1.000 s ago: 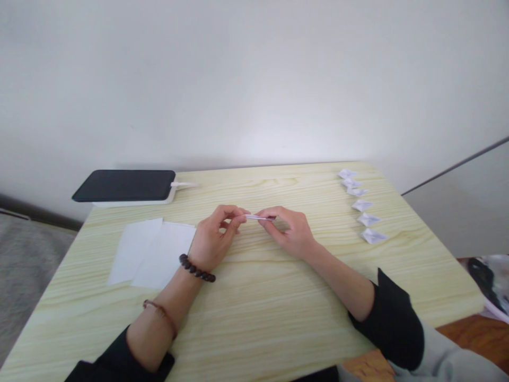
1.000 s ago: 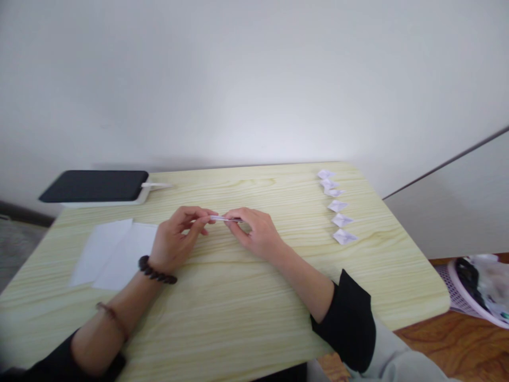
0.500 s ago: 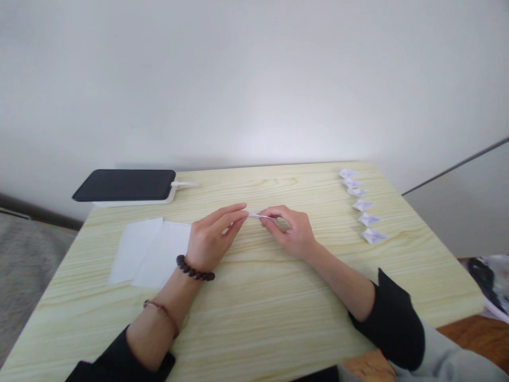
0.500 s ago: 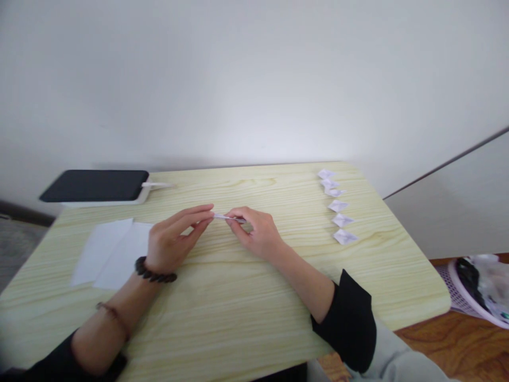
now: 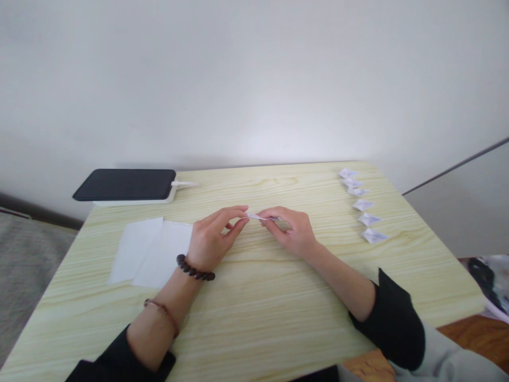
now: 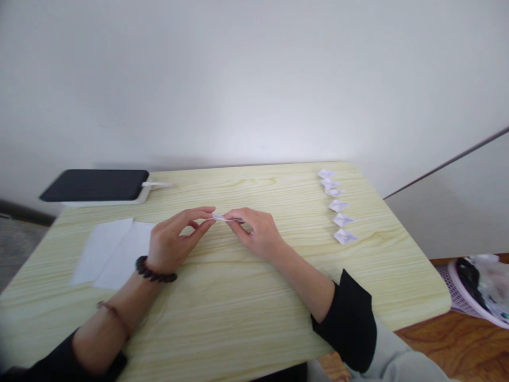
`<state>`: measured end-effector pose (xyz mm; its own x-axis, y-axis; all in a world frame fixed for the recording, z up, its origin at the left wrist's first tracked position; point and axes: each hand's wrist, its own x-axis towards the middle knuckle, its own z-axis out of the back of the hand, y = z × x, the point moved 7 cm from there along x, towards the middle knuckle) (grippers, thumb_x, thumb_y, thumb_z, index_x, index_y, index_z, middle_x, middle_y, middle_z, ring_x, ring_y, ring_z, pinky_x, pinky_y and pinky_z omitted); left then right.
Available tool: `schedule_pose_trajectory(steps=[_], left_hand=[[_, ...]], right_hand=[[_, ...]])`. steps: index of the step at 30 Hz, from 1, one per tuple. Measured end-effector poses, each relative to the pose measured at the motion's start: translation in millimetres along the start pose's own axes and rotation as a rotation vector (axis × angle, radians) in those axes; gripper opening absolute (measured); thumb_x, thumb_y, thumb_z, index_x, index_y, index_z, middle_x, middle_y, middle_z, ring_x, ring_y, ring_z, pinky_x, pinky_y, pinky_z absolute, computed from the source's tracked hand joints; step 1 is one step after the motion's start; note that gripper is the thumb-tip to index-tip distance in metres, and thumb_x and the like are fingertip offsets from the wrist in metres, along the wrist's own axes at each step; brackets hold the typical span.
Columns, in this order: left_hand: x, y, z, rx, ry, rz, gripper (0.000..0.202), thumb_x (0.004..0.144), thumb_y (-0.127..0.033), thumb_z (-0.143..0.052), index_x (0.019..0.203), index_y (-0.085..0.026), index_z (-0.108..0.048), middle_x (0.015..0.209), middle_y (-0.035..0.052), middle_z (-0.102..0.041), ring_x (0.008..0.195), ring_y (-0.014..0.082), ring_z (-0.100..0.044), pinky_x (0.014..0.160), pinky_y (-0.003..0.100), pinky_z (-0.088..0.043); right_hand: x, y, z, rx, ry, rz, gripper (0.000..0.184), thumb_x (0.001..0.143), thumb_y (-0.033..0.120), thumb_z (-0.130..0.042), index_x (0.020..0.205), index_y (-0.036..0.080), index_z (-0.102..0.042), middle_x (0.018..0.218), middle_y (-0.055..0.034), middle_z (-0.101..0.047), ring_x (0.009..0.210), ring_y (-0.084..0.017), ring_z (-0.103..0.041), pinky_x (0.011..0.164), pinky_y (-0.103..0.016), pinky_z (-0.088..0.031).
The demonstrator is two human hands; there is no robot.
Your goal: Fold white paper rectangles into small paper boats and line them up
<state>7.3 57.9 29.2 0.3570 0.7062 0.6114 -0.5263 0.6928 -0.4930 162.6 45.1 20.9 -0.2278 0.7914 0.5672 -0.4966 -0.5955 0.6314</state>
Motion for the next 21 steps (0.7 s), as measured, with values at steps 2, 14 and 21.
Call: schedule_pose_trajectory(steps=[2,14,21], left_hand=[[0.0,-0.6,-0.6,0.004,0.008,0.000,0.007,0.086,-0.023,-0.059,0.089,-0.019,-0.063,0.099,0.0032,-0.073,0.071,0.0099,-0.067,0.061,0.019,-0.055],[-1.8,7.9,-15.6,0.016,0.188,0.030,0.013,0.091,-0.025,-0.049,0.091,-0.018,-0.059,0.086,0.0013,-0.071,0.070,0.0121,-0.065,0.065,0.023,-0.052],[-1.1,14.2,-8.7,-0.079,0.066,0.188,0.013,0.086,-0.028,-0.058,0.093,-0.019,-0.062,0.085,-0.0006,-0.071,0.068,0.0112,-0.067,0.063,0.020,-0.052]], right_hand=[[-0.3,1.6,-0.4,-0.008,0.002,0.040,0.012,0.089,0.020,-0.053,0.093,0.021,-0.064,0.089,-0.0027,-0.073,0.082,-0.014,-0.069,0.075,-0.024,-0.053],[-0.5,9.6,-2.2,-0.124,0.009,0.199,0.012,0.090,0.018,-0.052,0.093,0.021,-0.063,0.092,-0.0021,-0.074,0.082,-0.013,-0.068,0.078,-0.026,-0.051],[1.4,3.8,0.9,-0.113,-0.033,0.059,0.009,0.088,0.022,-0.057,0.088,0.020,-0.066,0.083,-0.0021,-0.073,0.076,-0.013,-0.067,0.074,-0.024,-0.050]])
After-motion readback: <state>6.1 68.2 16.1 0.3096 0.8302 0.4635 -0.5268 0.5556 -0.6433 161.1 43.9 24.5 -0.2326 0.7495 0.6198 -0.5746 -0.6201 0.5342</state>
